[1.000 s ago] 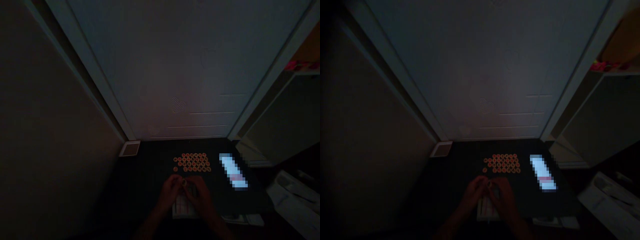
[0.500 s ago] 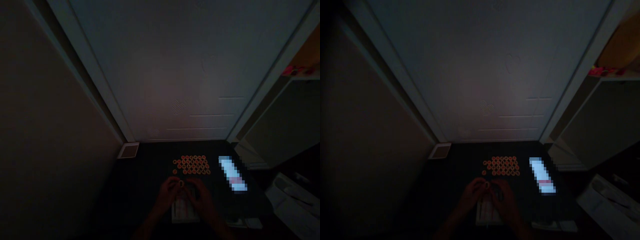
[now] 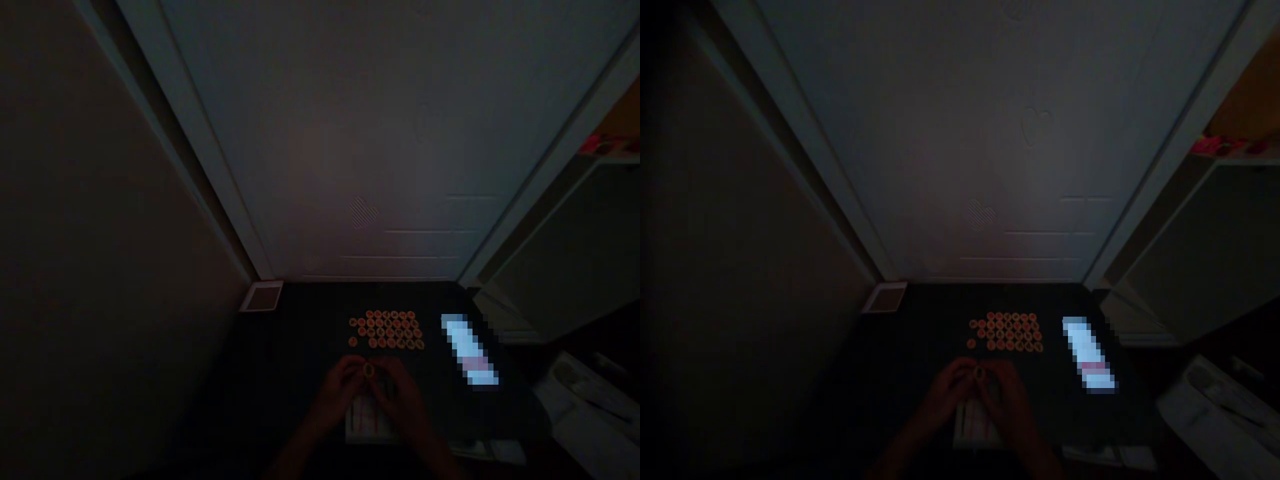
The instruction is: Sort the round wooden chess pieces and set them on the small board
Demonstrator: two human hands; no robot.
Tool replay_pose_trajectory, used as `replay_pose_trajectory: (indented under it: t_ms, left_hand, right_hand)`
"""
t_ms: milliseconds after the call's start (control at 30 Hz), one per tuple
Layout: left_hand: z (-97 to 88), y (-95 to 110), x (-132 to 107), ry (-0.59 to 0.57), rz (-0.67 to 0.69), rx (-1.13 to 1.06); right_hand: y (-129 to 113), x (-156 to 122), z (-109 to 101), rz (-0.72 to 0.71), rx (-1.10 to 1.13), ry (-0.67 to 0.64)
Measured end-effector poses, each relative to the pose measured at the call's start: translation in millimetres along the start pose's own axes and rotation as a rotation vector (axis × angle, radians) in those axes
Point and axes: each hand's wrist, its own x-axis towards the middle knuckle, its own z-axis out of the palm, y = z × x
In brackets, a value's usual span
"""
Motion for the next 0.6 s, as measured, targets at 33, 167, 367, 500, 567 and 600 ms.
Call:
replay_pose_trajectory:
  t_ms: [33,167,367,500,567,600]
  left_hand:
    - [0.2,1.2,-0.5,-0.006,0.004,-0.006]
    - [1.1,5.8,-2.0,0.000,0.005,-0.021]
    - [1.1,7.1,-2.8,0.007,-0.006,0.027]
    - [-0.3,3.5,-1.2,0.034,0.001,0.077]
    - [-0.8,1.8,-0.2,0.036,0.016,0.094]
    - [-0.8,1.3,0.2,0.034,0.026,0.106]
  right_hand:
    - [-1.0,-0.1,-0.4,0.007,0.004,0.000]
    - [-4.1,-1.0,-1.8,0.026,0.012,0.016]
    - [-3.2,-2.0,-1.3,0.002,0.002,0.017]
    - [-3.0,-2.6,-2.4,0.024,0.024,0.018]
    - [-2.7,-2.8,-3.6,0.046,0.043,0.032]
    - [-2.6,-2.6,-4.2,0.062,0.056,0.041]
